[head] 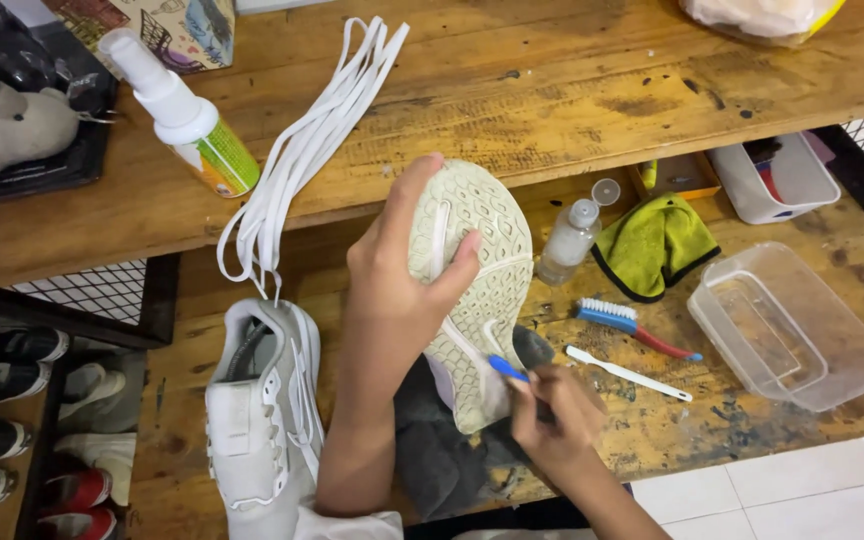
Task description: The person scrubs the sole of a white sneaker with a blue toothbrush, then wipes the sole with a dark cloth. The person repeats the scrubbing and wiping on the same shoe.
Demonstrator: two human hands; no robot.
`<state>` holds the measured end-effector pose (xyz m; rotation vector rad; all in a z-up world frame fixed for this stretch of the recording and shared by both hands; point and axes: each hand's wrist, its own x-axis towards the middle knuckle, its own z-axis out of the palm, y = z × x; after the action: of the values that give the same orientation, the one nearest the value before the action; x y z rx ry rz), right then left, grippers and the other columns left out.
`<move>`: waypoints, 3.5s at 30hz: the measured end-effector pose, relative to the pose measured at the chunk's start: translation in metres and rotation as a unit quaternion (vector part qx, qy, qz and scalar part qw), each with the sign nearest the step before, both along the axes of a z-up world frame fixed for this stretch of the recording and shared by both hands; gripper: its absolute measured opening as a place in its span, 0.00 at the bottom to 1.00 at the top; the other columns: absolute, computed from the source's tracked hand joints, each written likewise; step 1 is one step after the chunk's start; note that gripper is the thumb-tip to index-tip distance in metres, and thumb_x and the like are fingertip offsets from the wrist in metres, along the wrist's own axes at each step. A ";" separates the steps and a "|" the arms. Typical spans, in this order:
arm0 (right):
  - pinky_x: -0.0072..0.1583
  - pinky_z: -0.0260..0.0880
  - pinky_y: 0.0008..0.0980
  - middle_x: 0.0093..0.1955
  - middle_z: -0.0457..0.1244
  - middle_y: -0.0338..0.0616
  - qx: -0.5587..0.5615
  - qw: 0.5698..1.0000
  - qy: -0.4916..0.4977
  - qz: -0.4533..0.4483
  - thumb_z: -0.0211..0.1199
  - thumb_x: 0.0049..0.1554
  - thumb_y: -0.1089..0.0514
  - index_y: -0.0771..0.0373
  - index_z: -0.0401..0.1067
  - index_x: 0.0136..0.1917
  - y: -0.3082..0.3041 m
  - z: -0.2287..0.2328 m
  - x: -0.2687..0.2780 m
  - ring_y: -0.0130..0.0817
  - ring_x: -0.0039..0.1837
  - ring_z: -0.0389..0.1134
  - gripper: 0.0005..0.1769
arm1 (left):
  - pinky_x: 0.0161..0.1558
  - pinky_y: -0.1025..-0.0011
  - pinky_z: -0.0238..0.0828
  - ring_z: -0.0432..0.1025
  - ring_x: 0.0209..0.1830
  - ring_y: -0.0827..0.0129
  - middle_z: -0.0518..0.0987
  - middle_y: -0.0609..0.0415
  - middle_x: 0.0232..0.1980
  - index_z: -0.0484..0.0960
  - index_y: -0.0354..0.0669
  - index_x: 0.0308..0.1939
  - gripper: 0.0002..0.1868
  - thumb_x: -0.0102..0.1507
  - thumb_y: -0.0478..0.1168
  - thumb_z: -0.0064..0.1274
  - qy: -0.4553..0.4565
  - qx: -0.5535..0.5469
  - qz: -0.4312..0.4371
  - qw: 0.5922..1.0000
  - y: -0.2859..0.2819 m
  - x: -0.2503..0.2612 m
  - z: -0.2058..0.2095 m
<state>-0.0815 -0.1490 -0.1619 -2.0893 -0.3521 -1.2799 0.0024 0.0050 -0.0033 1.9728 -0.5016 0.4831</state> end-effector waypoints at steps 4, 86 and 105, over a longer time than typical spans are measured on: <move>0.29 0.52 0.24 0.30 0.62 0.48 0.017 0.999 0.039 0.000 0.61 0.57 0.65 0.66 0.61 0.30 -0.008 -0.025 -0.011 0.26 0.26 0.55 0.16 | 0.71 0.65 0.65 0.71 0.72 0.58 0.76 0.47 0.70 0.68 0.44 0.68 0.28 0.65 0.38 0.57 -0.001 -0.003 0.004 1.000 -0.001 0.001 -0.001; 0.46 0.48 0.42 0.23 0.53 0.37 -0.142 0.960 -0.224 0.089 0.58 0.57 0.54 0.51 0.55 0.23 -0.083 0.051 0.145 0.41 0.29 0.52 0.23 | 0.61 0.42 0.70 0.70 0.66 0.31 0.75 0.25 0.64 0.70 0.40 0.70 0.33 0.61 0.36 0.60 -0.019 -0.039 -0.025 0.999 -0.001 0.002 0.001; 0.44 0.47 0.39 0.20 0.51 0.34 -0.122 0.917 -0.350 0.149 0.57 0.40 0.58 0.50 0.54 0.19 -0.062 0.049 0.153 0.35 0.26 0.47 0.15 | 0.59 0.42 0.71 0.70 0.65 0.30 0.76 0.24 0.63 0.70 0.38 0.70 0.33 0.61 0.37 0.60 -0.031 -0.045 -0.030 0.998 0.001 0.002 0.003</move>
<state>0.0718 -0.2107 -0.1124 -1.5985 -1.1462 -1.8224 0.0041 0.0057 -0.0003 1.8559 -0.5656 0.5215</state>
